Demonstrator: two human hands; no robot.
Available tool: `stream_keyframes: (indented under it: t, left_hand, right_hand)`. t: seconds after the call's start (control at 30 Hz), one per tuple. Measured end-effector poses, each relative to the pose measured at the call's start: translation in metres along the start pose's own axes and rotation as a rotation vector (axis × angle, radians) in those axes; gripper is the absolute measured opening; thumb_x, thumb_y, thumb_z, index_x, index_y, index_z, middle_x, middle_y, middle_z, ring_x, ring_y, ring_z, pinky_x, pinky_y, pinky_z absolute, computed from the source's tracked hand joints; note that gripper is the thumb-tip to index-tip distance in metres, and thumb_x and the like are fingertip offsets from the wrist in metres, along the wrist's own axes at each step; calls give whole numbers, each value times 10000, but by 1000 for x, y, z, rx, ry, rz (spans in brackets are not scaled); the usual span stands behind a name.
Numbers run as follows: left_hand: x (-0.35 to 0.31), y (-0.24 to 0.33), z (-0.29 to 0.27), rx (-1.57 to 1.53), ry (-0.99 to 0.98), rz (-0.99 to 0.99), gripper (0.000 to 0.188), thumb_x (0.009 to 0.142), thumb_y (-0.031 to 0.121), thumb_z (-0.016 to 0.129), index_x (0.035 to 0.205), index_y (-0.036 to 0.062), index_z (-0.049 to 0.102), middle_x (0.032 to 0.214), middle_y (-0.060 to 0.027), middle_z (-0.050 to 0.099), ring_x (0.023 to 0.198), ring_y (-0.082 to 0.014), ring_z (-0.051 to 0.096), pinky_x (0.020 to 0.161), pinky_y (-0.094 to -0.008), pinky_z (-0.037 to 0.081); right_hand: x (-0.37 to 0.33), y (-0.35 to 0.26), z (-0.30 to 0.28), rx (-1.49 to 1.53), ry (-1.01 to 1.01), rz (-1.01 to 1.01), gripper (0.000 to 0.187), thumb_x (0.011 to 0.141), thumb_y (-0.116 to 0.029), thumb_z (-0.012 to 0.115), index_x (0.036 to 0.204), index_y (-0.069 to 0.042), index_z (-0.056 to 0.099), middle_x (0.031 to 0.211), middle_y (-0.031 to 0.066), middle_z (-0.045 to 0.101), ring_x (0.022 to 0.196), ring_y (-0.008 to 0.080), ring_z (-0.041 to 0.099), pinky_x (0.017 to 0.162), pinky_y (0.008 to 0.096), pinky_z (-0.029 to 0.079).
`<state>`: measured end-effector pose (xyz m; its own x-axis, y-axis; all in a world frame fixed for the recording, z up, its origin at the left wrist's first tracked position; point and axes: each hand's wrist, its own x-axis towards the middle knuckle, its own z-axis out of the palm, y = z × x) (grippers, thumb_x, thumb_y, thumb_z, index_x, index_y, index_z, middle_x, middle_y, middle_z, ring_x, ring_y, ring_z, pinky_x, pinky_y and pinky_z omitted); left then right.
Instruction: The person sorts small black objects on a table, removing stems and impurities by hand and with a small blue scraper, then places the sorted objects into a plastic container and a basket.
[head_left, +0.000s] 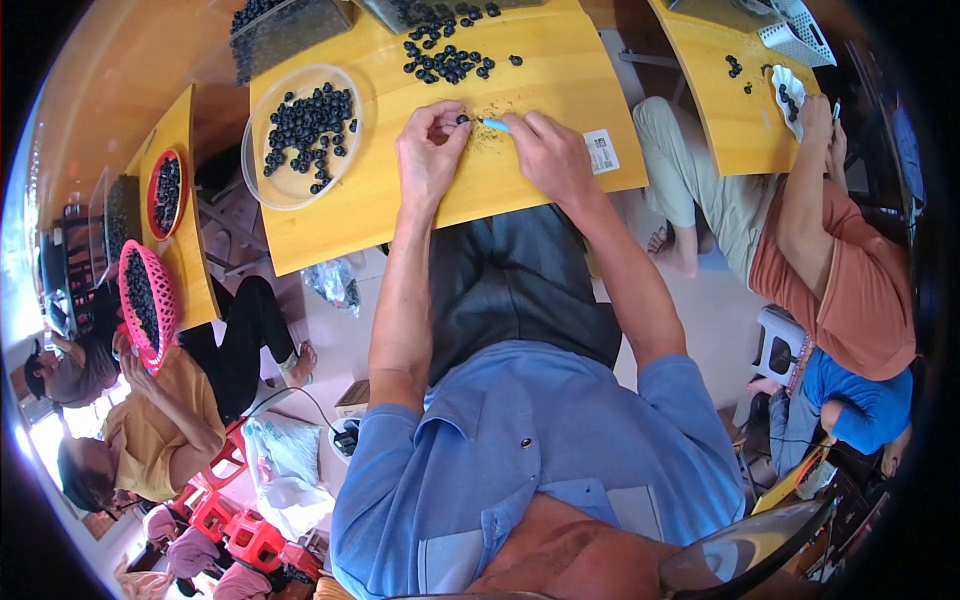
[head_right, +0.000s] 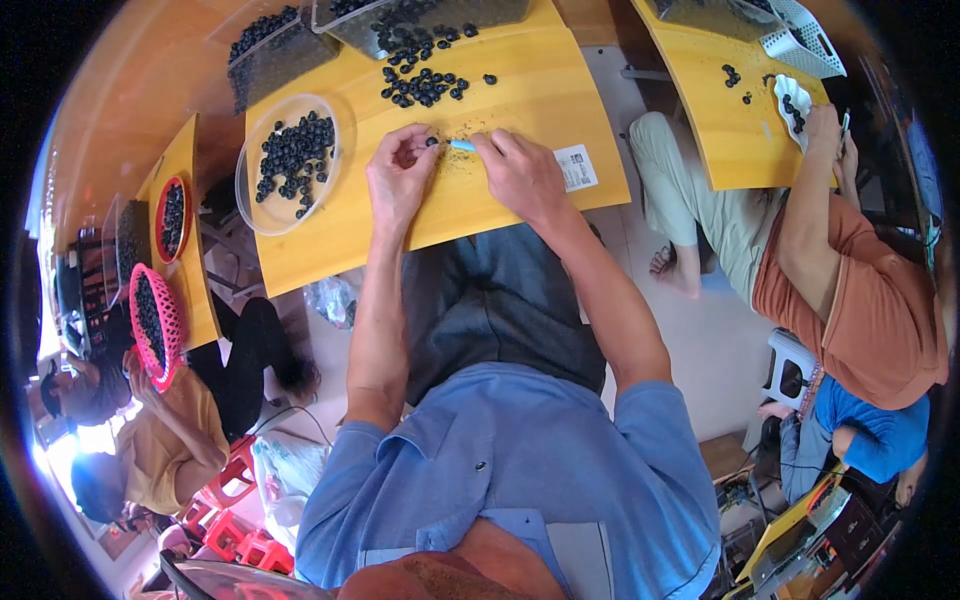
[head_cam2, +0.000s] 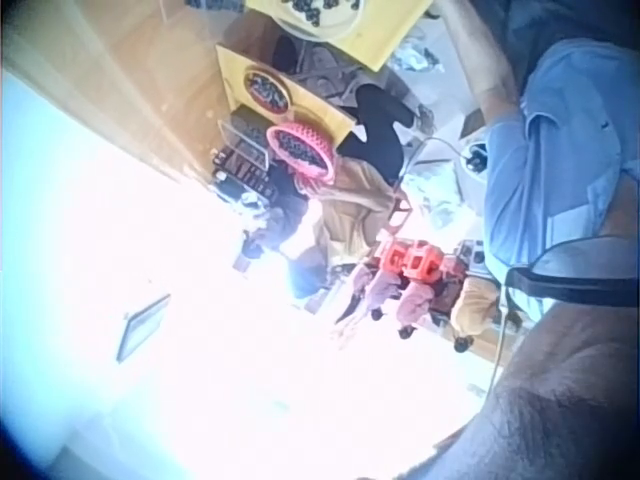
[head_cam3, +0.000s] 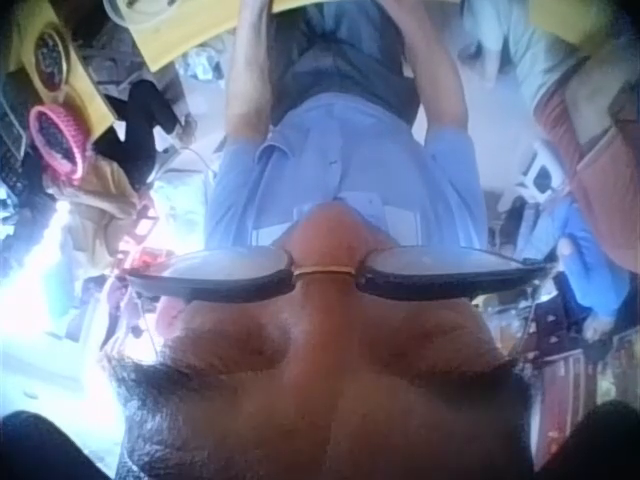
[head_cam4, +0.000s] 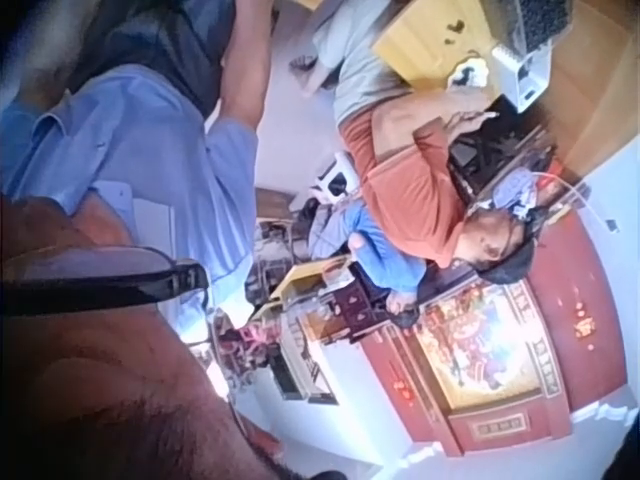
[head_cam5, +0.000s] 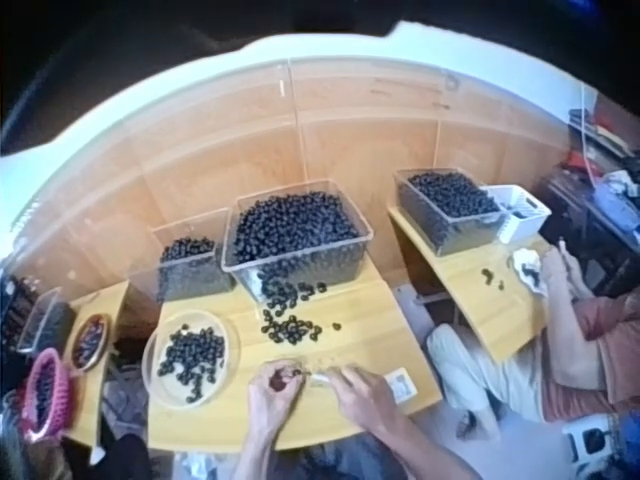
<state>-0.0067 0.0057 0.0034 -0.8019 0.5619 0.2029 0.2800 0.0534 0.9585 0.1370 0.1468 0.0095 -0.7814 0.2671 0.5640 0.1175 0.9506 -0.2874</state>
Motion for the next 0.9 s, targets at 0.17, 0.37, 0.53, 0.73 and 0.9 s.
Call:
stream_keyframes:
  t: [0.17,0.37,0.53,0.73,0.9]
  left_hand:
    - [0,-1,1,-29,-52,-21,350,887,-40,801,1224,-32,706,1009,-78,738,866,-106,700,805,-250,595]
    - [-2,0,1,-61,-81,-34,355,873,-40,803,1217,-20,714,1006,-65,735,854,-99,693,801,-249,593]
    - [-3,3,3,-11,-91,-28,361,862,-36,807,1212,-10,722,999,-61,741,844,-95,692,788,-250,594]
    - [-1,2,0,24,-103,-18,370,855,-38,812,1212,2,725,992,-61,740,846,-94,695,792,-253,598]
    - [-2,1,1,-31,-112,-39,370,858,-39,813,1214,-6,719,993,-59,738,861,-95,699,804,-252,599]
  right_hand:
    - [-1,0,-1,-14,48,-59,257,866,-55,664,1113,-65,735,834,64,590,775,237,685,649,386,581]
    - [-2,-1,0,-34,38,-85,241,872,-84,677,1105,-73,736,814,54,569,748,220,670,627,379,569]
    - [-2,-1,-1,-34,40,-85,223,883,-97,675,1095,-75,741,815,53,572,747,225,668,628,382,567]
    - [-1,1,2,-34,31,-92,242,884,-96,676,1114,-73,747,817,58,574,747,230,670,625,384,572]
    - [-3,1,3,-30,32,-85,259,883,-94,677,1131,-68,749,821,62,575,748,229,670,624,382,576]
